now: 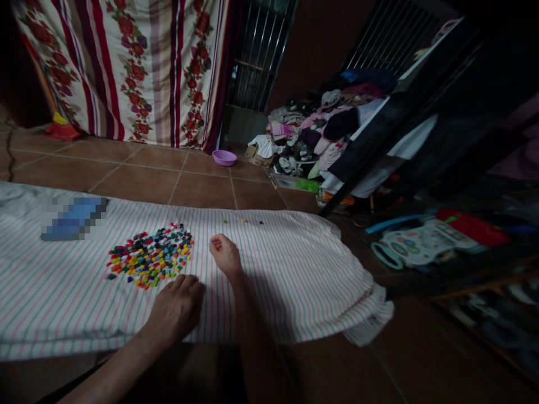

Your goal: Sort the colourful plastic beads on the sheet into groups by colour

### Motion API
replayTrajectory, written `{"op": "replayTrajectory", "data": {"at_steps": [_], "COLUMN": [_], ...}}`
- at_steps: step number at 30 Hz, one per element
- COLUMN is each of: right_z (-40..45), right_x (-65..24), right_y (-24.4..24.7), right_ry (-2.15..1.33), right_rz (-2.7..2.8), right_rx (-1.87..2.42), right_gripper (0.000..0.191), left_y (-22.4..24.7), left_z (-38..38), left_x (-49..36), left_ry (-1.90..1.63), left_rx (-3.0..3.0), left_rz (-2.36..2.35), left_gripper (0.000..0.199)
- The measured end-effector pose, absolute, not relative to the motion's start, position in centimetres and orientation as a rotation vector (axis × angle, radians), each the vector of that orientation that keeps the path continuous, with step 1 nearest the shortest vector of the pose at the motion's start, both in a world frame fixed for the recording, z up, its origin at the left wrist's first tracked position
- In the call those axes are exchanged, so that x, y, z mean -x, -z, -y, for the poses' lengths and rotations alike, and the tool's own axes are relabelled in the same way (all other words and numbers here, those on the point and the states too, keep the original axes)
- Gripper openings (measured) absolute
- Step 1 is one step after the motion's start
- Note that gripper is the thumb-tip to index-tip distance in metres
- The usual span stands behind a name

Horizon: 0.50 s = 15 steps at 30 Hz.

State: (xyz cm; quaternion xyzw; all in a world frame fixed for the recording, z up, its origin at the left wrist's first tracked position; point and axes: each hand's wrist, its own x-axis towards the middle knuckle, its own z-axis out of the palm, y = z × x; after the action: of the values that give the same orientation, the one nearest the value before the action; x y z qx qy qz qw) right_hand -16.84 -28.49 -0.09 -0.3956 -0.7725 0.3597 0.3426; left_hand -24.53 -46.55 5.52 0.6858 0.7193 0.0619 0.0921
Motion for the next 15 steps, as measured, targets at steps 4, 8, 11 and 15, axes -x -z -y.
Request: {"op": "replayTrajectory", "data": {"at_steps": [4,8,11,15], "right_z": [25.7,22.3,19.9,16.9], "right_x": [13.8,9.3,5.9,2.6], "right_y": [-0.6,-1.4,-1.7,-1.7], "right_ry": [-0.869,-0.651,-0.458,-0.339], "right_rz": [1.844,1.726,1.718,1.754], "right_rx": [1.123,1.349,1.527,1.649], "right_gripper": [0.017,0.021,0.024,0.026], "left_y": [-5.4,-4.8,-4.1,-3.3], "left_z": [46.2,45.9,45.8,45.8], "left_x": [24.2,24.3,24.2,24.1], "left_ry": [-0.181,-0.207,-0.242,-0.273], "left_rx": [-2.056,-2.102,-2.161,-2.205], "left_rz": [-2.174,-2.220,-2.244,-2.299], "left_gripper": [0.029,0.030,0.030,0.029]}}
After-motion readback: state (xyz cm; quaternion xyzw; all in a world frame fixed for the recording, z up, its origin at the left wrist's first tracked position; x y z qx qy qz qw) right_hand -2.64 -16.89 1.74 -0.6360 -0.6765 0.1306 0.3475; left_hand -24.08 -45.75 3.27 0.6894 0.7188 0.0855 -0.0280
